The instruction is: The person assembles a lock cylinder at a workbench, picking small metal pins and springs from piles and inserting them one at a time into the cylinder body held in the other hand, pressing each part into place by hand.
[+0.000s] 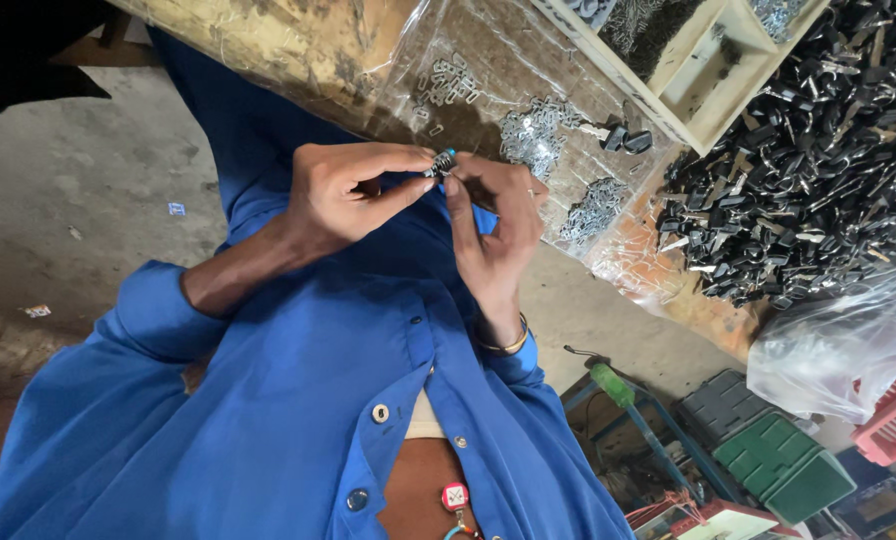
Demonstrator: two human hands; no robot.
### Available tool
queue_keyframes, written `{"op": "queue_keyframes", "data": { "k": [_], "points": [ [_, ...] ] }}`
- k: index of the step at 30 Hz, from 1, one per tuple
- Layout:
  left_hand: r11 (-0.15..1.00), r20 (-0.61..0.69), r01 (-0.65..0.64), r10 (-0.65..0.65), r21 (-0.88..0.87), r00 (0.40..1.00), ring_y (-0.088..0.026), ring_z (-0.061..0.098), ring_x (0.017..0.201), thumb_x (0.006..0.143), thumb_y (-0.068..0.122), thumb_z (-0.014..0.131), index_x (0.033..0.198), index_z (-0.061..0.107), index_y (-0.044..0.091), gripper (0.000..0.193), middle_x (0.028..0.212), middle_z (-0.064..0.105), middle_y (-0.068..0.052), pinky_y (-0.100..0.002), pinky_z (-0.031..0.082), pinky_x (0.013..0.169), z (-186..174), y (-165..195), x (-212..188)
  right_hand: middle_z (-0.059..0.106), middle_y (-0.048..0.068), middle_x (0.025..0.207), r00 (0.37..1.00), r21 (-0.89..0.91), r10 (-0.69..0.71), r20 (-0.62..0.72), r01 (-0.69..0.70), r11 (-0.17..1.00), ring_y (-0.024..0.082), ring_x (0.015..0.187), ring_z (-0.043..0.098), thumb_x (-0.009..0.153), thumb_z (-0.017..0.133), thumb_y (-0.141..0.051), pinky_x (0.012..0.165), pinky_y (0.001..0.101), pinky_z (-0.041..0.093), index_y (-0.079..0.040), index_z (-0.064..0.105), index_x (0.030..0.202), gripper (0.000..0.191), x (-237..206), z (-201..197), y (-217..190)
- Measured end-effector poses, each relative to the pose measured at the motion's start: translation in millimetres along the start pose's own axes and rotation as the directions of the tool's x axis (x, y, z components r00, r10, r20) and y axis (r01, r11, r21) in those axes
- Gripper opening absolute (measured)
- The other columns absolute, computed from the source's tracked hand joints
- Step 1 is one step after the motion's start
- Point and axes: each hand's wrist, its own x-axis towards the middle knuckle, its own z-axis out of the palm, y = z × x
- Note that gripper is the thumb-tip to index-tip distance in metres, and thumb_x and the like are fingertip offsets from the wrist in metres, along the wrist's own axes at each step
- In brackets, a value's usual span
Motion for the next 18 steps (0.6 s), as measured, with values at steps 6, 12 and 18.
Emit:
{"op": "queue_keyframes", "data": {
  "k": [6,12,18],
  "points": [
    [0.972,0.034,-0.192,0.189,0.135,0.981,-0.024,0.078,0.100,0.092,0.005,0.084,0.111,0.076,0.003,0.020,0.113,0.077,-0.013,-0.031,0.064,0.077,-2,-9,0,0.075,-0.001,0.098,0.993,-0.138,0.112,0.037,-0.106,0.985,0.013,0.082,0.056,0.090,0.085,-0.009,0.090,0.0319,0.040,-0.011,0.072,0.110,0.024,6,-2,-10],
    [0.996,-0.066,-0.076,0.079,0.042,0.995,-0.016,0.077,0.088,0.094,0.003,0.086,0.111,0.076,0.002,0.020,0.113,0.078,-0.012,-0.026,0.059,0.066,-15,-8,0,0.058,0.006,0.115,0.981,-0.440,-0.150,0.124,0.190,0.878,0.025,0.110,0.053,0.084,0.089,-0.022,0.102,0.0436,0.031,-0.020,0.080,0.112,0.030,19,-9,-18],
    [0.999,-0.085,0.019,-0.022,-0.038,0.996,-0.006,0.069,0.070,0.094,0.002,0.087,0.110,0.078,0.002,0.018,0.111,0.079,-0.012,-0.021,0.049,0.054,-21,-3,4,0.065,0.000,0.122,0.949,-0.401,-0.295,0.111,0.315,0.861,0.027,0.124,0.051,0.084,0.087,-0.018,0.109,0.0468,0.029,-0.022,0.077,0.105,0.023,14,-7,-6]
  ]
}}
